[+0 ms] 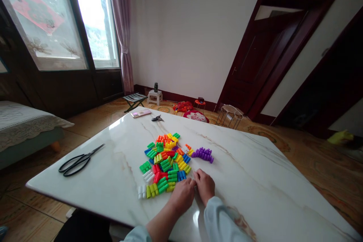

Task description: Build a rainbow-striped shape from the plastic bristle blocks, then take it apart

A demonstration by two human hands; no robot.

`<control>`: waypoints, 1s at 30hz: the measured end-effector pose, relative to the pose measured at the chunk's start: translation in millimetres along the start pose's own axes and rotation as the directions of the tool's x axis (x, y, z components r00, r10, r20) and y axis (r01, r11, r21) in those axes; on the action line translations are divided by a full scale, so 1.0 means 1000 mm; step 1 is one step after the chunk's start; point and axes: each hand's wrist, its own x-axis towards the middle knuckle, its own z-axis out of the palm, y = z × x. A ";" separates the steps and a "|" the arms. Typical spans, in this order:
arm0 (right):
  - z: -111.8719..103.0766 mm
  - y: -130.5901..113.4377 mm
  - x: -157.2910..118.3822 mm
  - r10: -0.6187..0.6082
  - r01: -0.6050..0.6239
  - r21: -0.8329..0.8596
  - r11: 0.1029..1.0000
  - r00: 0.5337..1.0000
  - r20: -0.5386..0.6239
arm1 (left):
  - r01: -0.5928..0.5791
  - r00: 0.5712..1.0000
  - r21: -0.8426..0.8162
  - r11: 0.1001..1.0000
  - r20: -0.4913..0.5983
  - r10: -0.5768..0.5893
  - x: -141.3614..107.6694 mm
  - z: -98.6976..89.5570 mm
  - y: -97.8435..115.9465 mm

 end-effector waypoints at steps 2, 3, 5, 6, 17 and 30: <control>-0.002 -0.006 -0.003 0.004 -0.002 -0.075 0.997 1.000 0.030 | 0.002 1.000 -0.003 1.000 -0.012 -0.002 -0.001 0.001 -0.001; -0.003 -0.008 -0.004 0.009 -0.005 -0.106 0.994 0.999 0.036 | 0.003 1.000 -0.005 1.000 -0.015 -0.003 -0.001 0.001 -0.001; -0.001 -0.008 -0.005 0.005 0.000 -0.159 0.987 1.000 0.030 | 0.008 1.000 -0.013 1.000 -0.019 -0.009 -0.002 -0.001 0.000; 0.001 -0.008 -0.005 0.000 0.004 -0.184 0.983 1.000 0.022 | 0.012 1.000 -0.019 1.000 -0.019 -0.012 -0.003 -0.003 0.001; 0.011 -0.011 -0.004 -0.048 0.056 -0.296 0.953 0.998 0.035 | -0.026 0.988 -0.037 0.999 0.152 0.032 0.000 -0.032 -0.003; 0.012 -0.013 -0.007 -0.085 0.077 -0.256 0.964 0.996 -0.021 | 0.065 0.994 0.129 0.989 -0.097 -0.053 0.104 -0.101 -0.125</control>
